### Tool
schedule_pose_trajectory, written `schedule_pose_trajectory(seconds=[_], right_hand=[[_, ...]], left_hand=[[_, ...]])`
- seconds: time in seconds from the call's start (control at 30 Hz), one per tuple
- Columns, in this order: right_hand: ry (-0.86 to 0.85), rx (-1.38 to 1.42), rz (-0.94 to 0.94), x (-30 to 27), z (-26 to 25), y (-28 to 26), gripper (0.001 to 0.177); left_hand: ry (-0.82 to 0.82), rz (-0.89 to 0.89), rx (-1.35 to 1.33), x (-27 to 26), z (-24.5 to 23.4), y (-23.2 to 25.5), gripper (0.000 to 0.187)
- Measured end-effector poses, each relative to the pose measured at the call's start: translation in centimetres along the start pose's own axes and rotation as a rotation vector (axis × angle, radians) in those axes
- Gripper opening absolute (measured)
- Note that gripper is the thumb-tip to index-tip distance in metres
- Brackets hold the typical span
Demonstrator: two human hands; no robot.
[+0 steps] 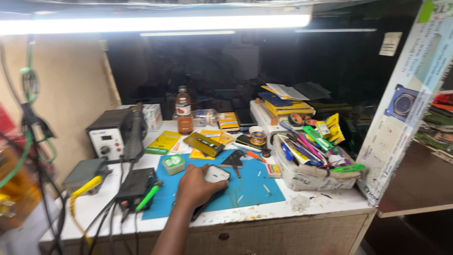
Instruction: The person uses a small metal tool to pry and separate the screen assembly from the frame of a white smartphone. They then use a small brush to clean the edges of the device and inspect the separated components by hand.
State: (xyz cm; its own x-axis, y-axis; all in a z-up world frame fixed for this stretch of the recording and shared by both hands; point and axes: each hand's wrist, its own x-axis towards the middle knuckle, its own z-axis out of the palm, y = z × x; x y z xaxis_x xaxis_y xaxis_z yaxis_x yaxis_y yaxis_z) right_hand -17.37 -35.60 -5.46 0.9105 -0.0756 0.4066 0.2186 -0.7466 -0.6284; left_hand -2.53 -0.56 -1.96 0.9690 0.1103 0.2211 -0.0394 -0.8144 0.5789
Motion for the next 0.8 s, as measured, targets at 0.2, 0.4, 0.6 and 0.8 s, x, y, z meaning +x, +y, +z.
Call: schedule_pose_trajectory(seconds=[0.2,0.4,0.6,0.8], right_hand=[[0.124,-0.254,-0.144,10.3,-6.6,-2.0,0.045],[-0.167,-0.690,-0.063,19.3,-8.9,-2.9,0.040],[-0.289,-0.807,0.003,21.2,-6.6,-2.5,0.044],[-0.025,-0.628,0.062,22.8,-7.6,-4.4,0.039]], left_hand=[[-0.040,-0.045,0.067,-0.4,-0.7,1.1,0.094],[-0.072,-0.094,0.098,-0.4,-0.9,2.0,0.093],[-0.055,-0.047,0.108,-0.4,-0.6,1.7,0.092],[-0.078,-0.043,0.076,-0.2,-0.7,1.5,0.094]])
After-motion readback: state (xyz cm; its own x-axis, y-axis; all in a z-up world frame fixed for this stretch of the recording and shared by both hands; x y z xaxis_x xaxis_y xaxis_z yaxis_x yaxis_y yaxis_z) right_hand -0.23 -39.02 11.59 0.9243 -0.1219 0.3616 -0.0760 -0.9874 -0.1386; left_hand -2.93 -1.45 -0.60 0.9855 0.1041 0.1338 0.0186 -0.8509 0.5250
